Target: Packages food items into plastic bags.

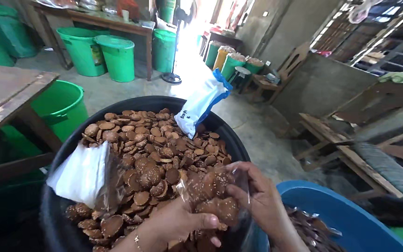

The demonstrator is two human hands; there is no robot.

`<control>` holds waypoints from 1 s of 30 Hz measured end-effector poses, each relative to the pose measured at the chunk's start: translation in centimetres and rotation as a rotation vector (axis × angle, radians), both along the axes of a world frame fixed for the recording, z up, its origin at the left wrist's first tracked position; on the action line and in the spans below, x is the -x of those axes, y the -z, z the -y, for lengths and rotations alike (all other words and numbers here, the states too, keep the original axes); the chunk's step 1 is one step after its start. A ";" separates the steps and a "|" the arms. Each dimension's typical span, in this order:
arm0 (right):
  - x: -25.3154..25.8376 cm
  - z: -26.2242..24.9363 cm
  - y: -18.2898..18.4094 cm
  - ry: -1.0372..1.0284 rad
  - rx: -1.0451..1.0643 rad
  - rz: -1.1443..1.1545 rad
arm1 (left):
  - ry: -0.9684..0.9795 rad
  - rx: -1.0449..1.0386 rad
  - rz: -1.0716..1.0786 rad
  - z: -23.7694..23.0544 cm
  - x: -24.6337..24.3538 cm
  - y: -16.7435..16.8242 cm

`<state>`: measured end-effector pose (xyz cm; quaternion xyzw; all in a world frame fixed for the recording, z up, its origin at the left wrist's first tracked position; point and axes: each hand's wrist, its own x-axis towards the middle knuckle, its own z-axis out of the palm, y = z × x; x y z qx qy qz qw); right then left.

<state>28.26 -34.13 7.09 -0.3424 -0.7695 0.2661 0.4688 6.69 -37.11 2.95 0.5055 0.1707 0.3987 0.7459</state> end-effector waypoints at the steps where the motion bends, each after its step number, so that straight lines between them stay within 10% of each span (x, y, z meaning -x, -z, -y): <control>1: -0.1 0.2 -0.1 0.001 0.005 -0.023 | -0.040 0.022 -0.022 0.4 -0.4 -0.3; 10: -6.5 -0.1 -2.4 -0.301 0.122 0.168 | -0.389 0.427 0.236 0.2 -6.3 -1.3; 15: -7.5 1.1 -1.7 -0.017 0.104 0.252 | -0.457 0.373 0.214 -1.1 -11.2 -2.4; 21: -11.5 2.5 0.4 0.055 -0.036 0.300 | -0.540 -0.702 -0.472 -4.5 -13.0 -0.8; 26: -14.4 2.4 4.7 -0.047 0.213 -0.383 | -0.390 -0.940 -0.406 -5.8 -17.7 -1.0; 30: -16.4 3.2 8.3 -0.185 0.215 -0.454 | -0.232 -1.236 -0.304 -4.0 -22.7 0.2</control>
